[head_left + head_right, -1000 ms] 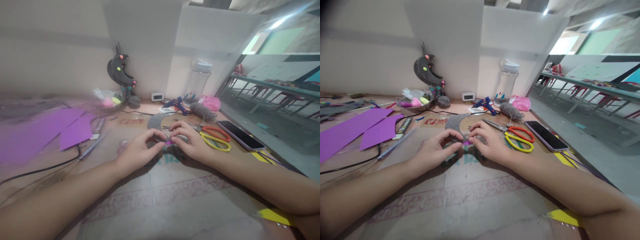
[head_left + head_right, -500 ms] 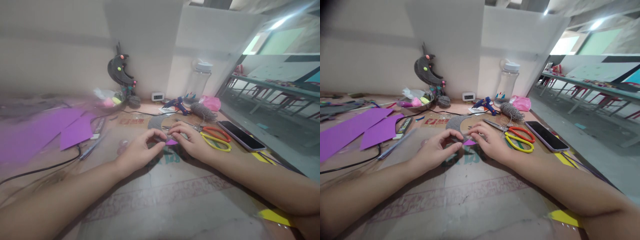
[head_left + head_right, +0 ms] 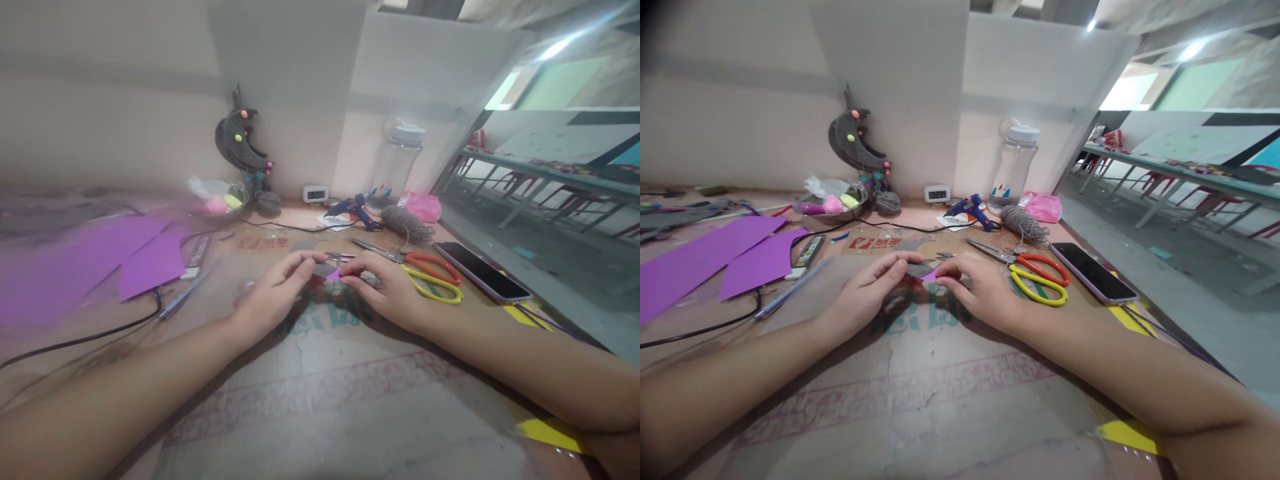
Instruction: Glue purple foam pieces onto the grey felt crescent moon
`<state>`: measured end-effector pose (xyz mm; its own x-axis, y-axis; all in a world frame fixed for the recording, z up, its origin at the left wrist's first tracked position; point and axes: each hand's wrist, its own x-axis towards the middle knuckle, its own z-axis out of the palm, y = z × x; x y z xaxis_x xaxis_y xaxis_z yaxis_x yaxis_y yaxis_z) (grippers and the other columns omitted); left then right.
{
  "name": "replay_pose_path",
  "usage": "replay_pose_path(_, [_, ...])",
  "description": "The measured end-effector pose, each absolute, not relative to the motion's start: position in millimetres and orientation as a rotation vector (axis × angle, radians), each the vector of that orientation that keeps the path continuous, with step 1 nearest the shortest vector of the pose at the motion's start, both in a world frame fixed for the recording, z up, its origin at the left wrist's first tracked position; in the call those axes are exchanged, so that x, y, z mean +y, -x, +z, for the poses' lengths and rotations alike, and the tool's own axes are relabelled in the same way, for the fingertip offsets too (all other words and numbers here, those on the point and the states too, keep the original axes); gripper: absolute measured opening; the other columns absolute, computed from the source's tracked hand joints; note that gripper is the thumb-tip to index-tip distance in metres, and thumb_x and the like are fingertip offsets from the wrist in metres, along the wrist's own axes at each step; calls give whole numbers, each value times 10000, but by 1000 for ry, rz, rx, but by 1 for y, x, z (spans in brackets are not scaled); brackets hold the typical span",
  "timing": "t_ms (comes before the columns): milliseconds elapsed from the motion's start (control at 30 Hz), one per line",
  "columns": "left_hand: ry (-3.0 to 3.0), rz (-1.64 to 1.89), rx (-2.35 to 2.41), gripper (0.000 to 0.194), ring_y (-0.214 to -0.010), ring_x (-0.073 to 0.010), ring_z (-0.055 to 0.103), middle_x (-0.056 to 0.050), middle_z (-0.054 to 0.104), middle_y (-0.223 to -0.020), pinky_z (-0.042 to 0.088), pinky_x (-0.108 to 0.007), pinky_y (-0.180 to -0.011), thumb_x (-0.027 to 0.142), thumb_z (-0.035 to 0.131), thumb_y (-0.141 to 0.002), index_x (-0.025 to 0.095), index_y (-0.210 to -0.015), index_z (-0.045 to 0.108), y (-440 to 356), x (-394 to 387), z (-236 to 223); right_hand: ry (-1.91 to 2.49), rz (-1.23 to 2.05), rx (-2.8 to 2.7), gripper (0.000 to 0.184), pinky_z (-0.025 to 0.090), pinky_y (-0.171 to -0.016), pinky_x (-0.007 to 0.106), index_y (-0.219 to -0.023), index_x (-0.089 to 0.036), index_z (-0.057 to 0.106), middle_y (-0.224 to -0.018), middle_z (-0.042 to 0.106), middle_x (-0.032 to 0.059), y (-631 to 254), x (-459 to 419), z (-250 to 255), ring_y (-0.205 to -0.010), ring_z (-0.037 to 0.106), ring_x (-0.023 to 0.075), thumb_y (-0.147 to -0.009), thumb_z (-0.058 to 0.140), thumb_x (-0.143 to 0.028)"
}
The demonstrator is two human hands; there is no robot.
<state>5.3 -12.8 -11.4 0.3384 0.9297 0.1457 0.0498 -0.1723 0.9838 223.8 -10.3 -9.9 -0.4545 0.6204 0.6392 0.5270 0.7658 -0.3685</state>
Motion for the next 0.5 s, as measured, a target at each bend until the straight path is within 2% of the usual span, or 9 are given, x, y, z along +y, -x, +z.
replay_pose_path(67, [-1477, 1033, 932, 378, -847, -177, 661, -26, 697, -833, 494, -312, -820, 495, 460, -956, 209, -1144, 618, -5, -13, -11, 882, 183, -2132, 60, 509, -730, 301, -904, -211, 646, -853, 705, 29, -224, -11, -9, -791, 652, 177, -924, 615, -258])
replay_pose_path(233, [-1470, 1024, 940, 328, -841, -176, 657, -15, 690, -853, 497, -316, -829, 435, 472, -957, 225, -1181, 587, -5, -11, -13, 1017, 285, -2042, 124, 477, -633, 271, -864, -197, 577, -772, 657, 6, -222, -7, -9, -694, 605, 158, -881, 647, -299])
replay_pose_path(333, [-1538, 1100, 913, 354, -902, -161, 648, -41, 677, -1082, 490, -322, -898, 397, 481, -957, 241, -1267, 550, -5, -10, -16, 1094, 340, -2076, 145, 454, -609, 260, -832, -186, 602, -738, 646, -1, -221, -6, -7, -667, 586, 148, -892, 622, -317])
replay_pose_path(400, [-1597, 1180, 871, 452, -938, -158, 641, -60, 612, -1274, 481, -336, -937, 387, 493, -956, 275, -1393, 466, -6, -9, -19, 1109, 347, -2089, 143, 450, -614, 255, -814, -185, 627, -720, 653, -6, -220, -7, -6, -659, 588, 142, -906, 602, -291])
replay_pose_path(433, [-1614, 1207, 860, 521, -928, -159, 643, -66, 598, -1302, 484, -342, -933, 389, 497, -956, 294, -1458, 394, -6, -8, -21, 1101, 334, -2086, 136, 452, -620, 252, -815, -186, 636, -723, 660, -6, -220, -8, -6, -662, 593, 140, -911, 598, -275])
replay_pose_path(500, [-1610, 1203, 870, 680, -866, -167, 654, -65, 662, -1164, 501, -351, -885, 396, 510, -954, 305, -1552, 199, -7, -7, -23, 1052, 272, -2067, 109, 461, -636, 249, -831, -191, 645, -750, 678, -2, -220, -11, -6, -678, 608, 138, -914, 600, -246])
